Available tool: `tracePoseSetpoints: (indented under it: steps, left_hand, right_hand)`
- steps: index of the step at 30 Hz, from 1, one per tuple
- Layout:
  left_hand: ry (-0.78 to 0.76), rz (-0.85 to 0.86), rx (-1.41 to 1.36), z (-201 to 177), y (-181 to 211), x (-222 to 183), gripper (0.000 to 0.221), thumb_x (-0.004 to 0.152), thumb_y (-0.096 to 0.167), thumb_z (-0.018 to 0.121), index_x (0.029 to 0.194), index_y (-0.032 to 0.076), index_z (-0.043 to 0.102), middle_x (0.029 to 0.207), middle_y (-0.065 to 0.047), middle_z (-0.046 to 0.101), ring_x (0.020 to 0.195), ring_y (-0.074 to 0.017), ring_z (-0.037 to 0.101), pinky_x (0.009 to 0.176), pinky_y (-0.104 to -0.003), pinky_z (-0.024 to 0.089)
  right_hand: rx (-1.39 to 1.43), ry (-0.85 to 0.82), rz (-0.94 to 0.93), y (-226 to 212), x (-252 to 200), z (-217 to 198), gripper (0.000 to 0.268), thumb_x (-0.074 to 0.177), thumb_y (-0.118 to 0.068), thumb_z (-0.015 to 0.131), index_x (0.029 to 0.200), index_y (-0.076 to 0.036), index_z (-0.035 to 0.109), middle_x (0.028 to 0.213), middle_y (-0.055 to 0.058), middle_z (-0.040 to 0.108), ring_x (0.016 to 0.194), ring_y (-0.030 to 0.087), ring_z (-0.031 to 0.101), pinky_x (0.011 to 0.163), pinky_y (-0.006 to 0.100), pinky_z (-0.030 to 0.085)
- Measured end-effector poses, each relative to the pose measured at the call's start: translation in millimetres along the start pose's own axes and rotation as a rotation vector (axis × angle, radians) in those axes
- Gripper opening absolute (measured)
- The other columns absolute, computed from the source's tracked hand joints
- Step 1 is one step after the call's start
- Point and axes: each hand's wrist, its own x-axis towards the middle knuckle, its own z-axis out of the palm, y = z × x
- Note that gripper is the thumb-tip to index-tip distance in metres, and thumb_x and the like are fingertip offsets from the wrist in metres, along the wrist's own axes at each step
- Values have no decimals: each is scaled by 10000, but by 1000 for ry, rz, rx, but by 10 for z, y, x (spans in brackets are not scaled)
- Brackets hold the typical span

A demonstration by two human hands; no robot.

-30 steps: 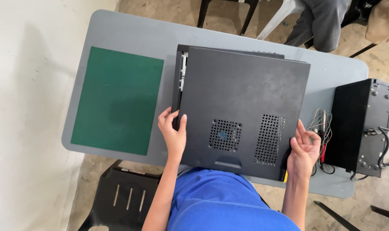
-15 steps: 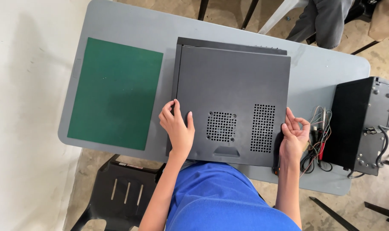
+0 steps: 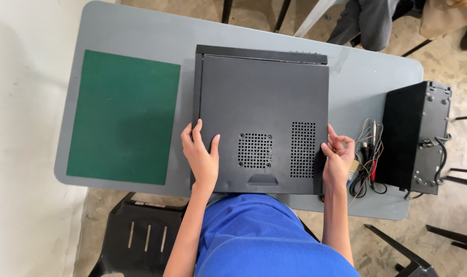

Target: Connecting internal motherboard cables, cleaning the chassis with a brush, and installing the side panel of a desktop computer.

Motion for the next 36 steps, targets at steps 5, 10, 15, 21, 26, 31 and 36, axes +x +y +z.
tracePoseSetpoints:
  steps: [5,10,15,21,26,31,36]
  left_hand:
    - [-9,-10,27,38,-34,18,568,973,265,716,1468,114,481,1401,-156,397,1251,-372,520,955,-549,466]
    - [21,-10,34,32,-33,19,605,977,264,719,1497,104,453,1385,-147,415,1202,-358,542,943,-529,467]
    - [28,41,69,41,-88,29,592,983,294,704,1493,111,467,1368,-133,419,1178,-339,550,919,-503,470]
    - [24,62,116,17,-50,22,568,996,297,681,1490,106,475,1366,-141,425,1160,-350,557,891,-491,471]
    - [28,74,113,9,-53,1,548,1008,297,665,1487,105,479,1359,-149,426,1154,-359,556,867,-477,459]
    - [45,78,124,20,-58,10,549,1005,312,665,1482,109,487,1363,-147,431,1152,-355,566,847,-465,460]
    - [36,72,140,34,-45,-3,547,1003,297,664,1481,100,487,1363,-159,425,1135,-357,564,846,-451,455]
  right_hand:
    - [0,25,45,-11,37,30,450,852,166,650,1078,-139,408,1373,175,641,1079,46,671,912,126,529]
    - [7,21,51,36,87,29,471,826,167,672,1075,-145,421,1357,160,657,1030,21,665,900,109,530]
    - [-12,1,10,-37,47,75,466,834,146,680,1070,-160,419,1358,142,665,1003,4,634,900,108,504]
    - [-28,-21,-11,12,80,57,469,833,133,692,1073,-164,419,1358,134,666,998,-5,625,897,107,494]
    - [-177,-8,-55,-241,-85,252,412,890,139,635,1071,-157,412,1366,95,667,998,-11,583,912,138,453]
    - [-418,7,-85,-404,-137,352,368,909,141,606,1063,-142,428,1359,76,677,1013,76,559,871,211,453]
    - [-386,-64,-61,-396,-172,263,338,961,135,528,1105,-136,386,1462,100,603,1162,152,568,948,315,477]
